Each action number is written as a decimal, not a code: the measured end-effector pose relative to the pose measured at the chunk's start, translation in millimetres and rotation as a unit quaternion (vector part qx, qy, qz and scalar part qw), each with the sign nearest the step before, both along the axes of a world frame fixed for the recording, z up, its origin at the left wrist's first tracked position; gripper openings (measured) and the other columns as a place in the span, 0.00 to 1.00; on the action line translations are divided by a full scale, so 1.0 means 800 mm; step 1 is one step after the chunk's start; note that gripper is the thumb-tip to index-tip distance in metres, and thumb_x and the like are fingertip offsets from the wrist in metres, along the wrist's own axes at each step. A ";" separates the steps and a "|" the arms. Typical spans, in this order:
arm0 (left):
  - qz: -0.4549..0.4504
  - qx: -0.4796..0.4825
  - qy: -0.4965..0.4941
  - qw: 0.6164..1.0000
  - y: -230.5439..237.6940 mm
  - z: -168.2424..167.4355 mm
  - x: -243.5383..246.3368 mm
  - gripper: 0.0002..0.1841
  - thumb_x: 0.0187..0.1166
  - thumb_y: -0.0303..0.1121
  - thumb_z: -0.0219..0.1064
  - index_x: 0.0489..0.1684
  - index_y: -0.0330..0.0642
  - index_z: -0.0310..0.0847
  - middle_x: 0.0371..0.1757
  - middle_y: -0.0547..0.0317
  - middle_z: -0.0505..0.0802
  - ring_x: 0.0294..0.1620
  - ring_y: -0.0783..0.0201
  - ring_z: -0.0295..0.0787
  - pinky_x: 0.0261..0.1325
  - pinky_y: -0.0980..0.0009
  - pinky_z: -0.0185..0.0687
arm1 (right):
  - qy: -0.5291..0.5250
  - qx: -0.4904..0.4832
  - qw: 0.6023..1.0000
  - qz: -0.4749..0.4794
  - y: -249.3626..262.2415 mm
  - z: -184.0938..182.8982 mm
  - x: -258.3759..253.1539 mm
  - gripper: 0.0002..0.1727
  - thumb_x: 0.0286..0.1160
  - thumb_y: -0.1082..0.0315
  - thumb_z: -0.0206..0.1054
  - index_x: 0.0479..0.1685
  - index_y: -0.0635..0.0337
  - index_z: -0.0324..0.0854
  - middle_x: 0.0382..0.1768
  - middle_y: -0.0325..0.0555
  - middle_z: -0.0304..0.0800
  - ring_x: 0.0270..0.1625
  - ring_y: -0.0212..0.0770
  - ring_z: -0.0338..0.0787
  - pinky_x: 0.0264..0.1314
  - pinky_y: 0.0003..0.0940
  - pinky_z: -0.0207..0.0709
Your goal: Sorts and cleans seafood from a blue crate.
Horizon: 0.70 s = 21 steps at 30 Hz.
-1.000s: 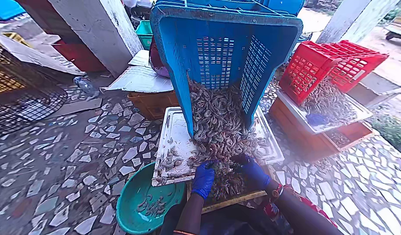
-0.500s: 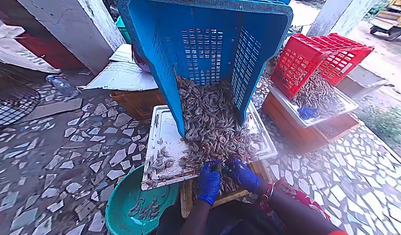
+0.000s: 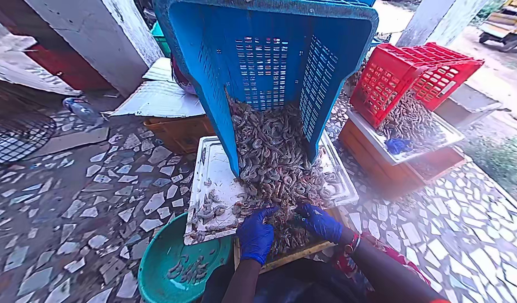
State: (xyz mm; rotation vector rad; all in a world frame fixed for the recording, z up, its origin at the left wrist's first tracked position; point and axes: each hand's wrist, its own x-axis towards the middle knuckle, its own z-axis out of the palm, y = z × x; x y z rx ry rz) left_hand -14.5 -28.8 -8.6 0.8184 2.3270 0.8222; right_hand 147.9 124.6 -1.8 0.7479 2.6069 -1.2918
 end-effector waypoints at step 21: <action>-0.028 0.127 -0.148 0.980 0.000 0.008 0.036 0.16 0.73 0.20 0.64 0.54 0.43 0.92 0.54 0.56 0.95 0.60 0.65 0.90 0.70 0.61 0.82 | 0.100 0.139 0.977 0.129 -0.017 0.000 0.006 0.17 0.79 0.64 0.64 0.61 0.63 0.85 0.56 0.60 0.89 0.61 0.56 0.89 0.67 0.51 0.80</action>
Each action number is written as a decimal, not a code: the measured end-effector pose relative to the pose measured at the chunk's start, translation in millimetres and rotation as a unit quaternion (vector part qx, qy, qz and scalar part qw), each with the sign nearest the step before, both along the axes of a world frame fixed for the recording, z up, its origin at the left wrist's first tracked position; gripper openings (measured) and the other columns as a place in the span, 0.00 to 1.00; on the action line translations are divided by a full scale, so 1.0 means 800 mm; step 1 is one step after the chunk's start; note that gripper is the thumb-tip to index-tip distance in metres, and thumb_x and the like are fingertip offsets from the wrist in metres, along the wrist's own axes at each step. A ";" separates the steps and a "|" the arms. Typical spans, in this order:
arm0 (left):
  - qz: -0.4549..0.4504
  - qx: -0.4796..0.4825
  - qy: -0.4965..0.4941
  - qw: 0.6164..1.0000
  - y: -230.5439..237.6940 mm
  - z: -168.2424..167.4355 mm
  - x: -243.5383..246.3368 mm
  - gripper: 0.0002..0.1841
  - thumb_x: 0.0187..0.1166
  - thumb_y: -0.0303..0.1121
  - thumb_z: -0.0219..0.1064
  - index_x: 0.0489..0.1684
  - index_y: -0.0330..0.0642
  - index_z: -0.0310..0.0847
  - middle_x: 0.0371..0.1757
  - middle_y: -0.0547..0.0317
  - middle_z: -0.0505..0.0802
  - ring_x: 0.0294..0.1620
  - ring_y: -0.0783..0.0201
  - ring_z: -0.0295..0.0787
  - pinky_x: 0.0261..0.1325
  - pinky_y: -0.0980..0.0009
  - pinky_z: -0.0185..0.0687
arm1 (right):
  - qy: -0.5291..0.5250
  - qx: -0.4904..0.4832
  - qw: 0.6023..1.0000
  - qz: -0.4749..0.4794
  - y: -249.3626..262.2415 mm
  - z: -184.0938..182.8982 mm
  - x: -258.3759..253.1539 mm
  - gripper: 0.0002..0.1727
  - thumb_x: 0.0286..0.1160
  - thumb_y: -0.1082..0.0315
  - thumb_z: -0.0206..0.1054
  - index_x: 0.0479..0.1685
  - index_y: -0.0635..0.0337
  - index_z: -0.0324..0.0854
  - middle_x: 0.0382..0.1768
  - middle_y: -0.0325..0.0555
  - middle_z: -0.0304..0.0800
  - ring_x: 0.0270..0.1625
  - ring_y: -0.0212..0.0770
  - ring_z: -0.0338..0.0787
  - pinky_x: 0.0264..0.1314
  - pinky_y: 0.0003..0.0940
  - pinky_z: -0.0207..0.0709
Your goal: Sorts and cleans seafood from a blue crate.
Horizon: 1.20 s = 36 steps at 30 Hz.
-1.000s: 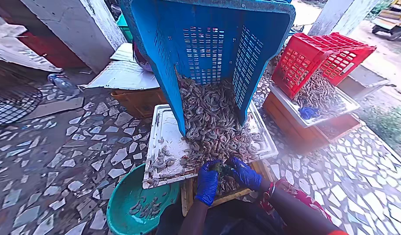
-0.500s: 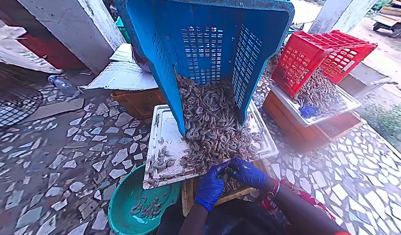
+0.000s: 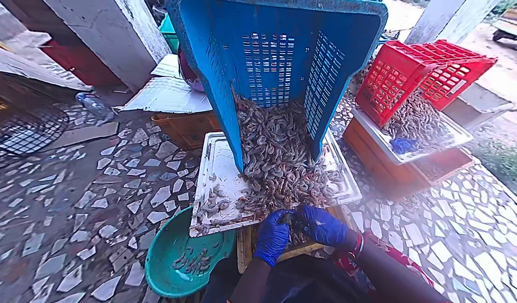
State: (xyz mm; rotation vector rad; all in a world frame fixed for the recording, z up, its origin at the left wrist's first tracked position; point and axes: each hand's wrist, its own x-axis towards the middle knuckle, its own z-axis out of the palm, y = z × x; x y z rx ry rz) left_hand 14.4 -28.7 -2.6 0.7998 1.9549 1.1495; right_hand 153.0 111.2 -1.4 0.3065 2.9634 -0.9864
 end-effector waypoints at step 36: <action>0.277 -0.320 0.217 0.880 -0.284 -0.060 -0.232 0.18 0.78 0.31 0.63 0.59 0.65 0.92 0.66 0.52 0.93 0.73 0.39 0.83 0.74 0.24 0.60 | -0.156 0.057 0.976 -0.137 -0.021 -0.001 -0.159 0.21 0.78 0.59 0.63 0.69 0.45 0.85 0.67 0.46 0.89 0.71 0.50 0.86 0.73 0.57 0.77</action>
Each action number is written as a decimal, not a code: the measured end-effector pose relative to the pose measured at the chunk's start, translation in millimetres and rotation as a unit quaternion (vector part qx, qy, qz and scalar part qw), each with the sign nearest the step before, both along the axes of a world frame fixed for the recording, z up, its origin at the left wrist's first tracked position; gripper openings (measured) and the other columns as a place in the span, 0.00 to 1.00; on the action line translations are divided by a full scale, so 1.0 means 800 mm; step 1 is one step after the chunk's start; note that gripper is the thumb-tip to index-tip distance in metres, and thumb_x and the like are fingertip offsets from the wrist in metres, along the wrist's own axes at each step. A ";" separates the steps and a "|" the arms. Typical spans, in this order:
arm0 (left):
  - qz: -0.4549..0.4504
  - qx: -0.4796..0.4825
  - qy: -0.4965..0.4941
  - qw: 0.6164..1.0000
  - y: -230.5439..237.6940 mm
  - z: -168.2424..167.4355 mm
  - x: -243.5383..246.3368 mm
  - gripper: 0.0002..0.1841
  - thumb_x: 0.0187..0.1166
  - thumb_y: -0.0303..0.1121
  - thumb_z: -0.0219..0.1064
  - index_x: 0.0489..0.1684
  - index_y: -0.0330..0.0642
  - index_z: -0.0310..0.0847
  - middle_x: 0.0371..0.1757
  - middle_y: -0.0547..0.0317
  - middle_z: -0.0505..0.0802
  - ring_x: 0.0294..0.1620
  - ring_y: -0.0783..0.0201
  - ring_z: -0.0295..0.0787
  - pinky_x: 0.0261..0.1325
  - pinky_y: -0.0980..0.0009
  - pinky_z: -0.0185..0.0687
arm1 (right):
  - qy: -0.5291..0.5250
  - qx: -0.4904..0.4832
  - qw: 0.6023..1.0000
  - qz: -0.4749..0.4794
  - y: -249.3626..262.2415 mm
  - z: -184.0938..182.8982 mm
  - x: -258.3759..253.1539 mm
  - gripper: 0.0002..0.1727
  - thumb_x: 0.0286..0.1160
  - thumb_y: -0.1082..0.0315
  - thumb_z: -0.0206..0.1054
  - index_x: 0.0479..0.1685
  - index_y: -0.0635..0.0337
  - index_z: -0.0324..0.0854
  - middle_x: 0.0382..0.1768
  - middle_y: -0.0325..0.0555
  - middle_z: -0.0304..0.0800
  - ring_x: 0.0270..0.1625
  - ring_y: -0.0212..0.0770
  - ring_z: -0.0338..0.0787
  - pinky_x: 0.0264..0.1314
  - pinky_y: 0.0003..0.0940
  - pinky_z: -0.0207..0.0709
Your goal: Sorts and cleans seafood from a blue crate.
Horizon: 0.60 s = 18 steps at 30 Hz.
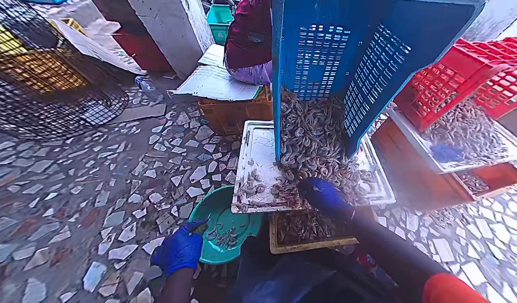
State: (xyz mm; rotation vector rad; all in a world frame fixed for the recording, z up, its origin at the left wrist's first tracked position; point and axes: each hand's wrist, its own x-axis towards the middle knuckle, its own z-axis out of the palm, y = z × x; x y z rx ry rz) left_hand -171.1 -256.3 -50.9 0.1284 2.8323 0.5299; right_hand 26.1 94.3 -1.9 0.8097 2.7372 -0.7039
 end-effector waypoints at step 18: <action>-0.392 -0.142 -0.029 0.908 0.192 0.094 0.117 0.49 0.64 0.40 0.77 0.93 0.75 0.58 0.98 0.52 0.51 0.95 0.31 0.38 0.81 0.16 0.24 | -0.045 0.003 0.998 0.049 -0.006 0.017 -0.032 0.19 0.79 0.60 0.64 0.65 0.53 0.86 0.66 0.56 0.88 0.71 0.61 0.84 0.73 0.66 0.73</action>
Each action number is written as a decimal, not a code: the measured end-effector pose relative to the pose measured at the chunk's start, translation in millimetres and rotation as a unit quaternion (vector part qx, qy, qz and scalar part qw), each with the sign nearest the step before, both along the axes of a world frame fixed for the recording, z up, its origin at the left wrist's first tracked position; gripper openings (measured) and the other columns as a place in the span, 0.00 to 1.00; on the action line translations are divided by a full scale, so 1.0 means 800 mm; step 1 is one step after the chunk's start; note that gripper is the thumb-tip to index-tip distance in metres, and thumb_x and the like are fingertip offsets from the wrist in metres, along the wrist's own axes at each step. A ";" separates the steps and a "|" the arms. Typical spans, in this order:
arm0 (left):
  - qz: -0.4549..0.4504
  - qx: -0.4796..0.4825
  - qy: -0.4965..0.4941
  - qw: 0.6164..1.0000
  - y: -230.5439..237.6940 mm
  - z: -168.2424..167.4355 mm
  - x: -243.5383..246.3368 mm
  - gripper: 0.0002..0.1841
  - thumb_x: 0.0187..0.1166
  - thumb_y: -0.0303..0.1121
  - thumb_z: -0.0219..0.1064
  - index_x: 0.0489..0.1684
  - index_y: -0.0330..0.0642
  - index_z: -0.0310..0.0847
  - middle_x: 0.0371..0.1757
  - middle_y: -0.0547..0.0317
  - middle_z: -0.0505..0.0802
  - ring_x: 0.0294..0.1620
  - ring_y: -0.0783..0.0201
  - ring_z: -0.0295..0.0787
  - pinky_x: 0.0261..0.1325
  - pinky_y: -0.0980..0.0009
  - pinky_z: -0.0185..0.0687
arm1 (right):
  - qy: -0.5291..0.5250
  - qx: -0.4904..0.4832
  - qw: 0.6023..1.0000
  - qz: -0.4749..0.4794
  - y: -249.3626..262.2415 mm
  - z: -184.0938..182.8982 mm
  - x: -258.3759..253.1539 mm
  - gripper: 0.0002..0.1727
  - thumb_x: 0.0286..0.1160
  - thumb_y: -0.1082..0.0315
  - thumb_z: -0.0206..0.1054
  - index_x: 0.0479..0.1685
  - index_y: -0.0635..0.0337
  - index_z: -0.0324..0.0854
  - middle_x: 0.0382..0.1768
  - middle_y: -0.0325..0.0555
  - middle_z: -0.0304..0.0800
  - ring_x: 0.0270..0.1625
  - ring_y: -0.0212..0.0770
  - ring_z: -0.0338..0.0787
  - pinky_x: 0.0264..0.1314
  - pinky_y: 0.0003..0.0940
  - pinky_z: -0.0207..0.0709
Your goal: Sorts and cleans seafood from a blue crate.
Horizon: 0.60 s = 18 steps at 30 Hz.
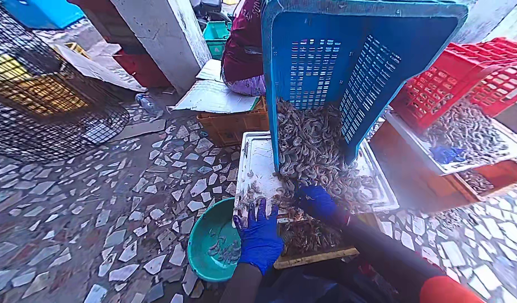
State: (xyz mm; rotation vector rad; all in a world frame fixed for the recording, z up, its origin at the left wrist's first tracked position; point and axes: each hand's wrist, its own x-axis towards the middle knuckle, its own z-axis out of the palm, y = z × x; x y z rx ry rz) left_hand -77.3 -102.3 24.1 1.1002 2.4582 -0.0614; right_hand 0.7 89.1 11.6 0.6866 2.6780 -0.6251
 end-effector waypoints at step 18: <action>-0.005 0.170 0.008 0.985 0.063 -0.042 0.082 0.20 0.69 0.27 0.69 0.62 0.45 0.91 0.61 0.46 0.94 0.71 0.43 0.85 0.85 0.40 0.58 | 0.016 -0.181 0.982 -0.049 0.000 -0.001 0.111 0.19 0.84 0.60 0.61 0.69 0.54 0.84 0.66 0.53 0.89 0.72 0.52 0.85 0.76 0.57 0.73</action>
